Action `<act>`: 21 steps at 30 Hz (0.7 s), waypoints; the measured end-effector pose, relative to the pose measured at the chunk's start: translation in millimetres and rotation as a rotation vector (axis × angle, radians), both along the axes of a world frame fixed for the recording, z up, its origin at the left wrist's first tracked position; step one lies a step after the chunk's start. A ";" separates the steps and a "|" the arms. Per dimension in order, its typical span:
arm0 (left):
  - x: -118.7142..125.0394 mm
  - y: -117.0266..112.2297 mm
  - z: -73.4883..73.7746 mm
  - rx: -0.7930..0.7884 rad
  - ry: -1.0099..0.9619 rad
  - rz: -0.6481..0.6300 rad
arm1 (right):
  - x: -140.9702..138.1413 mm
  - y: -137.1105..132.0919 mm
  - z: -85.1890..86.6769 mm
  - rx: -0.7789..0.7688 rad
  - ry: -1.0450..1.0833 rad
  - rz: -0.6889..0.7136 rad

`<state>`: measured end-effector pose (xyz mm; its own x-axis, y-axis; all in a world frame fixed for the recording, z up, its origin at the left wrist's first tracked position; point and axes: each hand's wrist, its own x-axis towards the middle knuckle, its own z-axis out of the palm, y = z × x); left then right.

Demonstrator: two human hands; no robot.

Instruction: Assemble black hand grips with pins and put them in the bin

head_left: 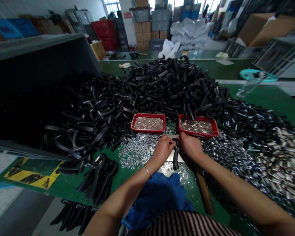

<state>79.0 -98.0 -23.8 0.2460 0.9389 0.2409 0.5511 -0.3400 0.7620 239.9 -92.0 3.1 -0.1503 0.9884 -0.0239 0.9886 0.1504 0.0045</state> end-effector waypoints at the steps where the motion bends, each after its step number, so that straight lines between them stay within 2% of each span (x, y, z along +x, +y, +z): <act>1: 0.3 -0.4 -0.8 -0.001 0.010 0.000 | -1.7 0.9 0.6 -0.014 -0.009 0.019; 5: -0.6 -4.6 -1.3 -0.001 0.034 0.009 | -0.8 10.9 7.3 -0.074 0.000 0.088; 8: -0.2 -8.2 -1.4 0.027 0.063 0.031 | 15.7 7.2 16.1 -0.094 0.033 0.114; 10: 1.2 -9.4 -1.5 0.066 0.118 0.020 | 32.4 -9.3 19.0 -0.084 0.030 0.040; 13: 4.6 -6.8 0.5 0.135 0.275 -0.055 | 53.6 -47.3 14.2 -0.125 -0.007 -0.088; 16: 6.2 -0.3 6.2 0.195 0.453 -0.155 | 58.6 -78.0 3.6 -0.235 -0.007 -0.099; 19: 5.3 -0.5 12.2 0.243 0.591 -0.216 | 54.1 -87.9 -3.6 -0.245 0.057 -0.144; 21: 5.2 -10.0 13.9 0.281 0.674 -0.236 | 54.7 -87.6 -4.8 -0.219 0.146 -0.200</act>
<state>84.3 -108.0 -9.9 0.6105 0.7689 0.1900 0.7548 -0.6375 0.1545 294.6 -179.5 -1.8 0.0287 0.9723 -0.2320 0.9864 -0.0651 -0.1508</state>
